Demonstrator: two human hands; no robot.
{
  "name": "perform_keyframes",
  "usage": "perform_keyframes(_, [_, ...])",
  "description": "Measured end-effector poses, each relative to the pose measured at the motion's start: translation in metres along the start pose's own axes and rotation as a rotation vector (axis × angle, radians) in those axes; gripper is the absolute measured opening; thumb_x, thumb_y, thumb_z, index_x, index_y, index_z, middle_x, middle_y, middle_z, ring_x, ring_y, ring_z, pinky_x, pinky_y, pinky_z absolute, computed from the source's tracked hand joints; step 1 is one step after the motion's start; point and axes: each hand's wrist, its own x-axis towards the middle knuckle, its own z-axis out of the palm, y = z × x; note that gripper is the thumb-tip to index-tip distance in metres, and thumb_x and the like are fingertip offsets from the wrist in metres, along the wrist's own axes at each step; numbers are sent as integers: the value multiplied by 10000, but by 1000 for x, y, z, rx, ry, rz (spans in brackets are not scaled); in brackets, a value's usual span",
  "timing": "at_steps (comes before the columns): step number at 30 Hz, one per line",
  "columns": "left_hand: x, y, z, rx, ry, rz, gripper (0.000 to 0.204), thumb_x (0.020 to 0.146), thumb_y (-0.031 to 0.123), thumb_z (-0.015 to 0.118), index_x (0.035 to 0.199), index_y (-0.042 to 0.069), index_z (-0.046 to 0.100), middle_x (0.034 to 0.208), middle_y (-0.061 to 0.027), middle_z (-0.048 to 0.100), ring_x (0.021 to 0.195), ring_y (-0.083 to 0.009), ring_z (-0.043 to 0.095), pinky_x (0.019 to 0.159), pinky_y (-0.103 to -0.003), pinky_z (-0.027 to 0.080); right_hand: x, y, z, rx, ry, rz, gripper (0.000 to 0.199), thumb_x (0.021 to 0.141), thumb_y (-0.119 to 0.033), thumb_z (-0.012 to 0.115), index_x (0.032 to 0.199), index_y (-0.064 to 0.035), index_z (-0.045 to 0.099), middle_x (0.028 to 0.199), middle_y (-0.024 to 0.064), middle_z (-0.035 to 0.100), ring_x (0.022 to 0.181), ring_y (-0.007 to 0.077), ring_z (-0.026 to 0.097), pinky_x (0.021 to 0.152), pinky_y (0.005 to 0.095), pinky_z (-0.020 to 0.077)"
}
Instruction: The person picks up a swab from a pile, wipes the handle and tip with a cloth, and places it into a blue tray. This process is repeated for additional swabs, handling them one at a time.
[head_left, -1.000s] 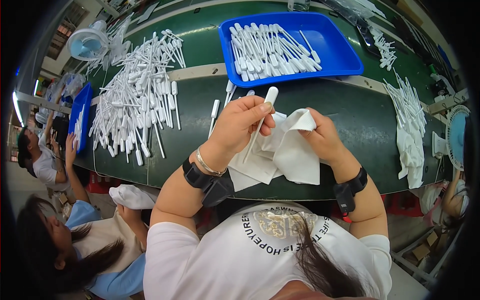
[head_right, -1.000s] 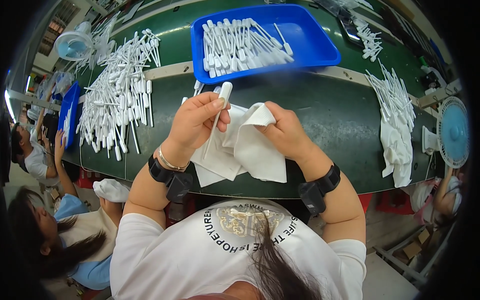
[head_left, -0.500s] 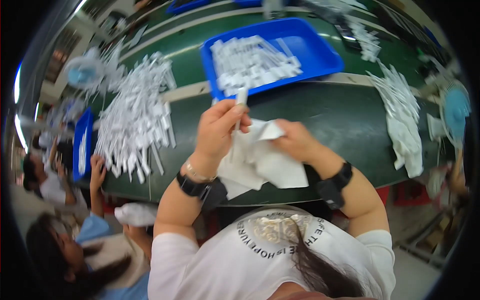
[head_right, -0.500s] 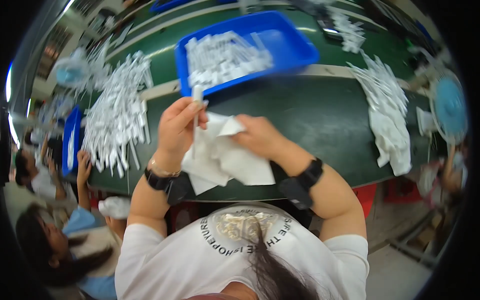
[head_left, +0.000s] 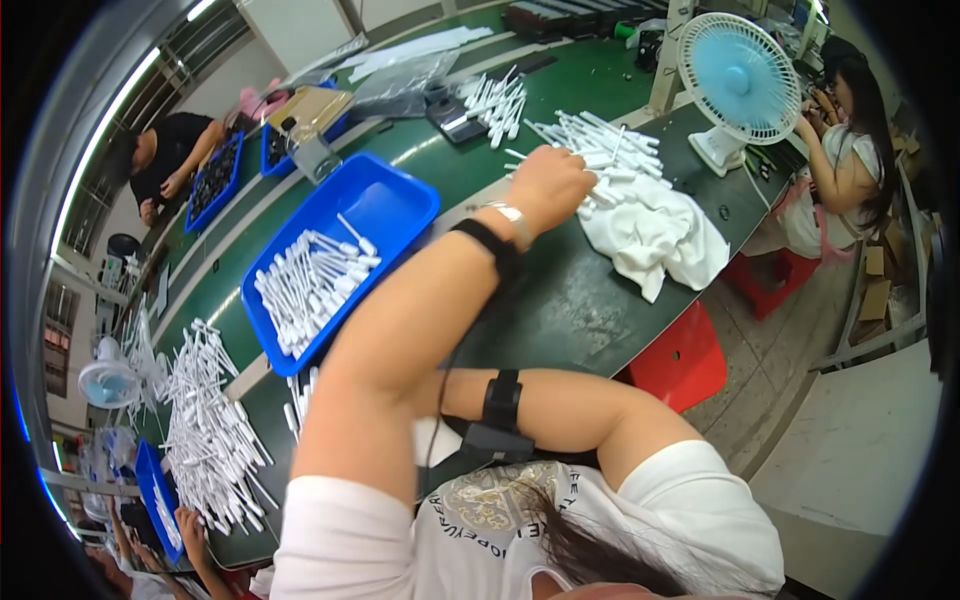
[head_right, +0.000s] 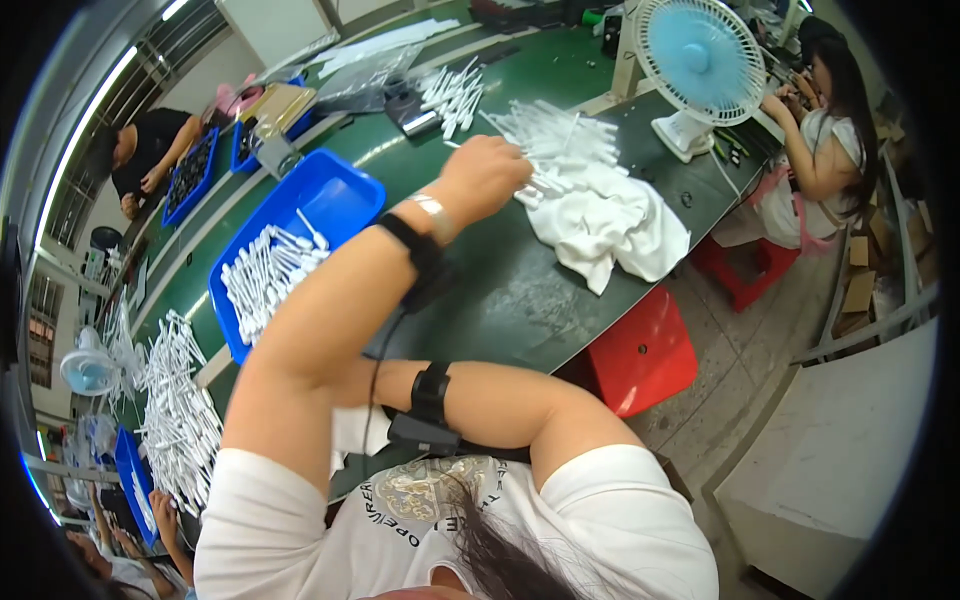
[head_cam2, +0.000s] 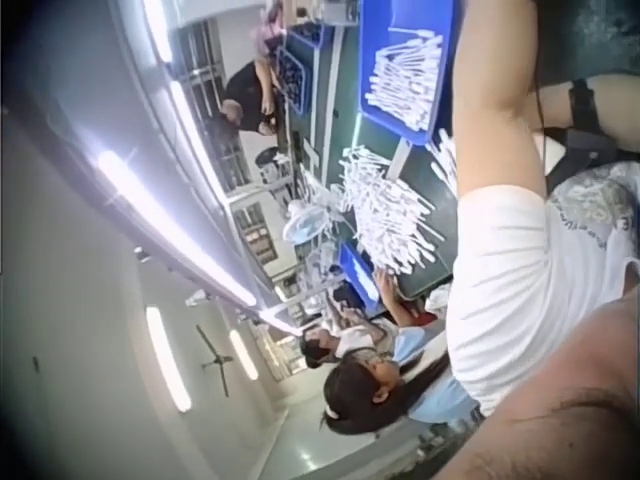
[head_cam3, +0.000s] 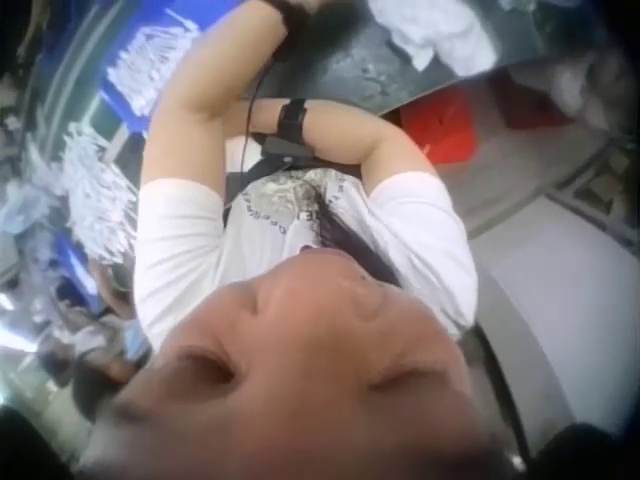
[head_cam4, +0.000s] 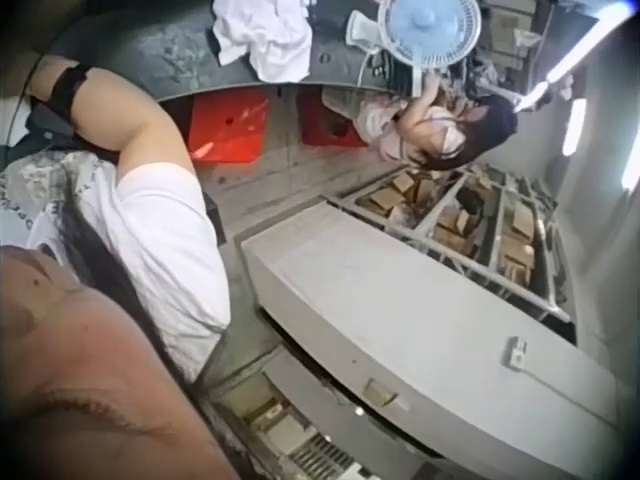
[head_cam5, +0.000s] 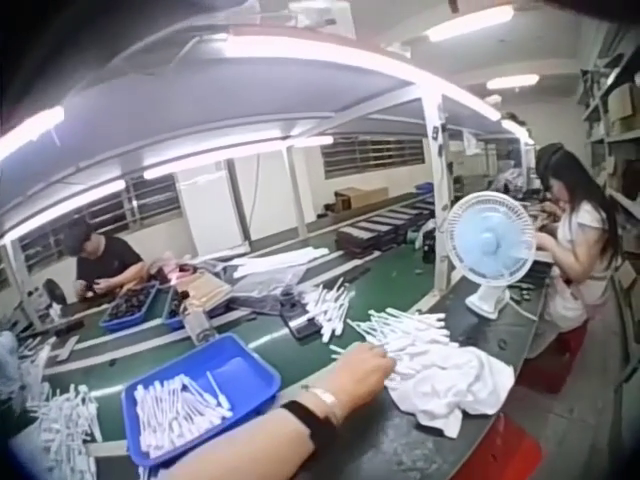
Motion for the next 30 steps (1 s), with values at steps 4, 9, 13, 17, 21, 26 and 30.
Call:
perform_keyframes(4, [31, -4, 39, -11, 61, -37, 70, 689, 114, 515, 667, 109, 581, 709, -70, 573, 728, -253, 562, 637, -365, 440, 0, -18, 0, -451, -164, 128, 387, 867, -239, 474, 1237, -129, 449, 1302, 97, 422, 1168, 182, 423, 917, 318, 387])
perform_keyframes(9, [17, -8, 25, -36, 109, -59, 88, 681, 99, 529, 746, 98, 590, 746, -74, 581, 737, -257, 563, 640, -366, 445, 15, -37, 13, -1131, -626, 313, 384, 877, -239, 464, 1242, -122, 446, 1302, 95, 424, 1156, 189, 435, 899, 315, 398])
perform_keyframes(13, [-34, 0, -72, -104, 9, -163, 164, 725, 121, 566, 881, 76, 589, 801, -100, 591, 772, -286, 567, 671, -381, 455, 3, 2, 10, 116, 99, -12, 295, 773, -159, 578, 1059, -88, 560, 1049, 120, 585, 932, 264, 564, 787, 349, 448])
perform_keyframes(17, [-125, 29, -190, -313, -271, -415, 177, 761, 145, 601, 913, 56, 601, 826, -113, 618, 749, -297, 577, 668, -355, 457, 3, -20, -38, 266, -126, 349, 220, 739, -124, 599, 944, -50, 573, 884, 148, 602, 837, 300, 573, 718, 368, 448])
perform_keyframes(21, [-254, 58, -260, -287, -559, -975, 142, 779, 146, 568, 858, 34, 606, 760, -130, 617, 687, -286, 580, 613, -337, 453, 13, -37, -52, 263, -218, 498, 181, 741, -115, 594, 903, -37, 570, 854, 161, 599, 781, 287, 582, 672, 348, 450])
perform_keyframes(26, [-386, 113, -252, -125, -444, -1384, 147, 770, 153, 579, 830, 21, 602, 735, -133, 610, 653, -266, 571, 603, -322, 451, 18, -44, -43, 284, -225, 554, 147, 748, -81, 583, 884, -29, 565, 816, 100, 605, 741, 179, 573, 667, 293, 444])
perform_keyframes(30, [-411, 120, -240, -136, -125, -1510, 181, 745, 177, 614, 810, 9, 600, 698, -139, 602, 626, -252, 568, 592, -316, 449, 14, -48, -43, 359, -217, 625, 110, 766, -60, 566, 869, -23, 561, 802, 41, 595, 740, 97, 529, 667, 256, 434])
